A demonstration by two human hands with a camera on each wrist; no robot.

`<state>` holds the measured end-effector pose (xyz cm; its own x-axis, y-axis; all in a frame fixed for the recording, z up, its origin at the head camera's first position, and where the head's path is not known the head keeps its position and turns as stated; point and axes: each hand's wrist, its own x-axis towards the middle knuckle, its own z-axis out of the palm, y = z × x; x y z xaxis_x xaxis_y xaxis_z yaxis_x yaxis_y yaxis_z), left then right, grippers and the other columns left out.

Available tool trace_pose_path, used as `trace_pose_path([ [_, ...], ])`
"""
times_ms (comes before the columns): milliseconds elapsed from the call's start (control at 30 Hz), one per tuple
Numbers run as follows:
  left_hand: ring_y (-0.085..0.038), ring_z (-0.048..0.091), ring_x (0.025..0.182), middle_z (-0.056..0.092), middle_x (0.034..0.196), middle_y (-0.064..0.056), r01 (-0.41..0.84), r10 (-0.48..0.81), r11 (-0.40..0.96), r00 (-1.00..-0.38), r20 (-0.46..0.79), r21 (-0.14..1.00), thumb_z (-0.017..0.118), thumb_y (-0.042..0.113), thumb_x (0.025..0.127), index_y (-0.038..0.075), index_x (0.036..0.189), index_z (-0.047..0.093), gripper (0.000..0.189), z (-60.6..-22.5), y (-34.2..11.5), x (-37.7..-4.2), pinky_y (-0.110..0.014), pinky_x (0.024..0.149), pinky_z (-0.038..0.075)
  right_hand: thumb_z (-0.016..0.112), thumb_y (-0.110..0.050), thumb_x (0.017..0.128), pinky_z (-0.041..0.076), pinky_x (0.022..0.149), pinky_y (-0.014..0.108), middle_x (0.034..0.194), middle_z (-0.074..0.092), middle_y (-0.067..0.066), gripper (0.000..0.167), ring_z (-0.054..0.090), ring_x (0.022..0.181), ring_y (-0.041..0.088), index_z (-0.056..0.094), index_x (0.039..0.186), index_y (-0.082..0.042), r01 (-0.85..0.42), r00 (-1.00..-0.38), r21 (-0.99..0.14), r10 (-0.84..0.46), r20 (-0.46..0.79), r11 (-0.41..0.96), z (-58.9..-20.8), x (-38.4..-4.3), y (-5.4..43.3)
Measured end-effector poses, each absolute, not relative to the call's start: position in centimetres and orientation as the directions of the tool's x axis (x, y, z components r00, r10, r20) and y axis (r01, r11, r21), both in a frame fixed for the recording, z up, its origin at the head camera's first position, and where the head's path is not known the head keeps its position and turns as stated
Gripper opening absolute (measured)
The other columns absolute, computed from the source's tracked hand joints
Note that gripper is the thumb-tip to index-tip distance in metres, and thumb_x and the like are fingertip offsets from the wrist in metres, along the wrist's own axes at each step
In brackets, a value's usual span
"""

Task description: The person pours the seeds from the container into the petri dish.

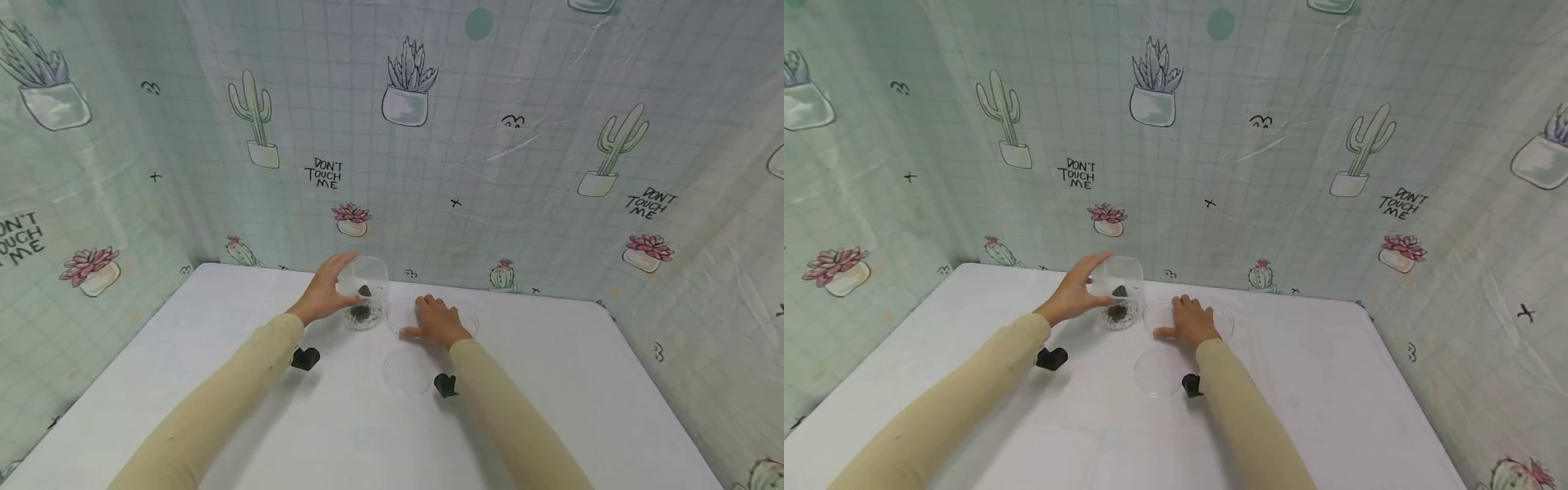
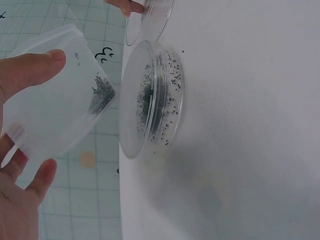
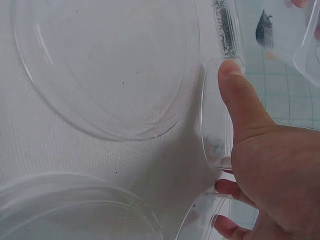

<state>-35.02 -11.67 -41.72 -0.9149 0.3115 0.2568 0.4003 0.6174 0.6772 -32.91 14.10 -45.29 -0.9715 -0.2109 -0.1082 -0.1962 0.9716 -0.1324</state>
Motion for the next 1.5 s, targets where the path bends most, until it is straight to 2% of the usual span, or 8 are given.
trace_pose_path([
  [67,-0.032,0.039,0.137,0.037,0.151,-0.008,0.411,0.319,0.622,-0.910,0.263,0.666,0.086,0.018,0.072,0.026,0.150,0.033,0.095,-41.6,-11.5,-35.0,-0.049,0.105,0.045,0.068,-0.063,0.078,0.041,0.102,0.062,0.136,0.051,0.012,0.084,0.049,0.125,0.032,0.045,0.138,-0.008,-0.197,-0.972,-0.129,-0.211,-0.106,0.972,-45.3,-32.9,14.1],
  [333,-0.031,0.035,0.140,0.038,0.151,-0.007,0.425,0.335,0.649,-0.904,0.265,0.631,0.086,0.018,0.072,0.028,0.149,0.035,0.093,-41.4,-10.7,-34.9,-0.055,0.113,0.033,0.067,-0.063,0.079,0.042,0.101,0.062,0.134,0.052,0.012,0.083,0.050,0.123,0.031,0.046,0.137,-0.008,-0.206,-0.971,-0.115,-0.217,-0.095,0.972,-45.3,-32.8,14.1],
  [833,-0.031,0.033,0.141,0.038,0.150,-0.006,0.446,0.366,0.672,-0.894,0.259,0.591,0.087,0.019,0.070,0.030,0.148,0.037,0.093,-41.5,-9.6,-35.0,-0.055,0.115,0.031,0.066,-0.065,0.078,0.044,0.097,0.062,0.130,0.053,0.012,0.082,0.052,0.120,0.032,0.048,0.133,-0.008,-0.221,-0.970,-0.101,-0.230,-0.085,0.970,-45.5,-32.8,14.2],
  [1500,-0.030,0.033,0.140,0.039,0.150,-0.005,0.534,0.439,0.681,-0.845,0.304,0.501,0.087,0.018,0.071,0.032,0.146,0.041,0.090,-41.4,-8.4,-35.0,-0.057,0.111,0.035,0.065,-0.065,0.078,0.044,0.097,0.062,0.134,0.052,0.013,0.083,0.051,0.122,0.033,0.047,0.136,-0.008,-0.212,-0.971,-0.110,-0.222,-0.089,0.971,-45.8,-33.1,14.3],
])
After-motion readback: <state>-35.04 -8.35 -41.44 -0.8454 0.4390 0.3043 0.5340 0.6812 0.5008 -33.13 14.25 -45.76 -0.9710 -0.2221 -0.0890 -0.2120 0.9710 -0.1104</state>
